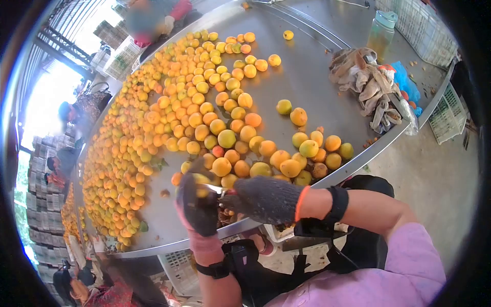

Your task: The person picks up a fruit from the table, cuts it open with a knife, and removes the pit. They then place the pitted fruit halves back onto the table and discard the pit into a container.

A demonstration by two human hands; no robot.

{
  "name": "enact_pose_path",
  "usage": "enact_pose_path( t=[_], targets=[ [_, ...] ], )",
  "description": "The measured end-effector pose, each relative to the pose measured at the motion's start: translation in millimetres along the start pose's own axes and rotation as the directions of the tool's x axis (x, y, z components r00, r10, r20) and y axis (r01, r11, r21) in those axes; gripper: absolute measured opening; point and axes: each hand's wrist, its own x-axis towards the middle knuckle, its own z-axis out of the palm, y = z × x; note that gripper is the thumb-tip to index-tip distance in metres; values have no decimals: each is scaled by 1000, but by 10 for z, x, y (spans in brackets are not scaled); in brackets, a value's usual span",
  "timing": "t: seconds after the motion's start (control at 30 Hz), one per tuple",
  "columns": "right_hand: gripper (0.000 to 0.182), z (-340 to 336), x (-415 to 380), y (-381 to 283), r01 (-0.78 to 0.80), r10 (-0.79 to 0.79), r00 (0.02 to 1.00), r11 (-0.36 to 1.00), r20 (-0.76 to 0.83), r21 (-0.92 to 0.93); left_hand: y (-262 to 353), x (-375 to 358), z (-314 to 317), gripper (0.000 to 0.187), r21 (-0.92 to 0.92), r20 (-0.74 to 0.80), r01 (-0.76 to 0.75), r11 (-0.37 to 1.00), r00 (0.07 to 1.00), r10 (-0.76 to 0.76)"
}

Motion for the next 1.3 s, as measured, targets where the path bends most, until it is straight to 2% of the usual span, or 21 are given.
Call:
enact_pose_path(
  t=[0.03, 0.1, 0.13, 0.17, 0.23, 0.27, 0.3, 0.37, 0.43, 0.5, 0.67, 0.73, 0.83, 0.9, 0.93, 0.97, 1.0, 1.07, 1.13, 1.23, 1.3],
  targets=[
    [16, -90, -36, -72, 4, -4, 1000, 1000, -3, 1, -1, 57, -12, 35, -525, -52, 277, 805, 933, -355],
    [21, -215, -129, -137, -260, 255, 965, 913, -59, -313, 97, 133, -99, 39, -702, -21, 275, 657, 914, -404],
    [26, -191, -158, -92, -248, 221, 958, 959, -182, -141, 222, 186, -47, 41, -832, 99, 354, 428, 852, -513],
    [26, -169, -155, -78, -257, 230, 956, 956, -183, -140, 416, 142, 138, 45, -860, -18, 308, 406, 777, -629],
    [33, -115, -75, -109, 90, -166, 886, 978, -433, -189, 308, -2, 222, 55, -190, 45, 194, 962, 981, -188],
    [54, -101, -66, -57, 96, -141, 927, 985, -348, -144, 221, -9, 296, 52, -43, 68, 2, 999, 998, 0],
    [54, -66, -32, 3, 79, -126, 926, 986, -355, -145, 164, -17, 354, 50, 94, 118, -198, 976, 975, 186],
    [51, -18, 62, 106, 216, -221, 903, 975, -368, -54, 312, -1, 438, 54, -126, 181, -11, 992, 983, 34],
    [47, -31, 66, 76, 131, -116, 933, 991, -342, 20, 164, -23, 443, 50, 231, 183, -229, 946, 965, 189],
    [40, 11, 88, 75, -5, 73, 935, 981, -348, 193, 172, -17, 456, 43, 235, 177, -222, 946, 967, 183],
    [28, 83, 139, 121, 82, 43, 887, 965, -459, 249, 132, -41, 515, 31, 83, 96, -92, 992, 992, 84],
    [23, 47, 175, 125, 54, 71, 890, 964, -450, 259, 274, -12, 538, 37, 363, 132, -161, 918, 984, 120],
    [23, 8, 261, 174, 56, 110, 847, 955, -520, 293, 238, 31, 507, 36, 384, 270, -382, 840, 917, 294],
    [24, -79, 253, 137, -30, 249, 880, 879, -404, 476, 151, 30, 474, 36, 220, 228, -451, 865, 886, 403],
    [24, -121, 255, 128, -43, 327, 867, 801, -377, 597, 180, 46, 455, 41, -288, 218, 14, 957, 975, 51],
    [24, -153, 255, 122, -50, 400, 852, 705, -338, 708, 200, 71, 442, 46, -665, 388, 464, 585, 884, -260],
    [24, -170, 252, 128, -48, 397, 853, 705, -338, 708, 211, 92, 438, 46, -664, 386, 462, 588, 885, -259],
    [22, -179, 245, 170, -157, 413, 863, 768, -292, 621, 227, 129, 432, 42, -245, 266, 152, 957, 960, -84],
    [20, -153, 268, 119, -100, 367, 867, 791, -337, 603, 229, 152, 409, 37, 281, 267, -211, 936, 954, 135],
    [19, -76, 294, 207, -157, 285, 853, 939, -437, 306, 141, 65, 394, 56, 278, 225, -39, 960, 974, -26],
    [22, -146, 296, 202, -63, 260, 843, 917, -470, 394, 67, 67, 404, 52, 226, 236, 50, 973, 966, -104]
  ],
)
